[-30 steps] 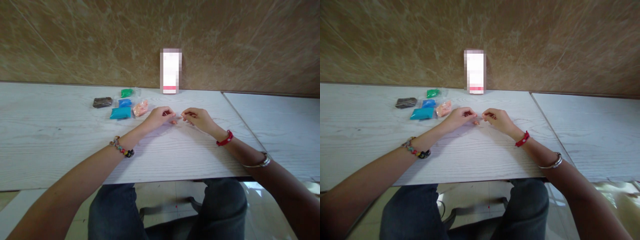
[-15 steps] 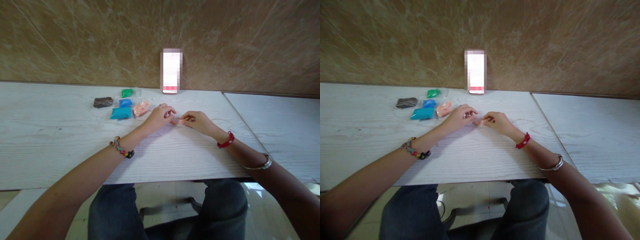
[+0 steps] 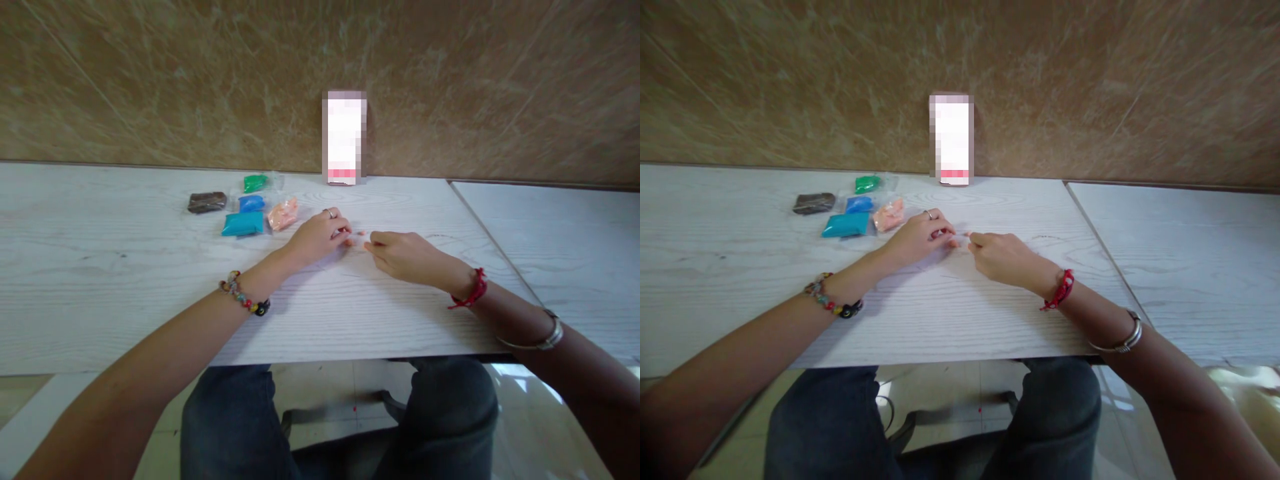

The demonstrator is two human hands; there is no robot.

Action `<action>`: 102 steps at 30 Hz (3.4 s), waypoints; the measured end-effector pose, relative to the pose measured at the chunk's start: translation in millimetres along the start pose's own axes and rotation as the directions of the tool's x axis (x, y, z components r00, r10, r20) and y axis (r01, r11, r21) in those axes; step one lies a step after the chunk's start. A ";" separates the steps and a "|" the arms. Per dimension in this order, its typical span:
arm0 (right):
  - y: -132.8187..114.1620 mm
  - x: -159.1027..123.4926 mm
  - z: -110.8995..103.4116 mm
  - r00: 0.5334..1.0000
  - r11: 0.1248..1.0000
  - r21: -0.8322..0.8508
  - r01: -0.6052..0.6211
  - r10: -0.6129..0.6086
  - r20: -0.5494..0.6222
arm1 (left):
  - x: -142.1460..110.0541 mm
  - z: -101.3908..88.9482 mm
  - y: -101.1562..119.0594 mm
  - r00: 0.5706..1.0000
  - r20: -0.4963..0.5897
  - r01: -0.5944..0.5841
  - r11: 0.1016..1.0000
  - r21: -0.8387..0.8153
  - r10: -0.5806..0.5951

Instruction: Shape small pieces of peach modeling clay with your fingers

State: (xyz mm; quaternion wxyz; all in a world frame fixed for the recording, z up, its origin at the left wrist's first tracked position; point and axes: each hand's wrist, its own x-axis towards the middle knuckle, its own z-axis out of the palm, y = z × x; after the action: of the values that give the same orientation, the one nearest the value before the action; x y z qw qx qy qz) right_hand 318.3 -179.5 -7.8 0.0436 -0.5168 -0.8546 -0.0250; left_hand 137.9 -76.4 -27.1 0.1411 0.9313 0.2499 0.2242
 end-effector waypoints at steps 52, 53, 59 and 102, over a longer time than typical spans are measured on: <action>-8.5 2.6 5.9 0.998 0.992 -0.106 -0.063 0.062 -0.010 | 2.6 0.4 -2.9 0.999 -0.003 0.042 0.997 0.072 -0.042; -9.4 2.5 4.0 0.998 0.991 -0.119 -0.062 0.063 0.004 | 2.4 0.6 -2.9 0.999 -0.005 0.040 0.997 0.071 -0.040; 4.3 5.2 5.4 0.999 0.995 0.092 -0.023 0.026 -0.033 | 4.2 2.1 -6.9 1.000 0.003 0.007 0.996 0.093 -0.007; 1.2 0.1 2.2 0.995 0.994 0.027 -0.102 0.102 -0.010 | 3.2 1.6 -7.4 1.000 0.014 -0.001 0.995 0.096 -0.001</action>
State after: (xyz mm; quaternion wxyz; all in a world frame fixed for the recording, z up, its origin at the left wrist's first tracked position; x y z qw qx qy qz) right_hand 319.2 -178.6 -10.0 0.0563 -0.5590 -0.8271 -0.0143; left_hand 138.2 -68.7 -30.2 0.0977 0.9386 0.2595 0.2055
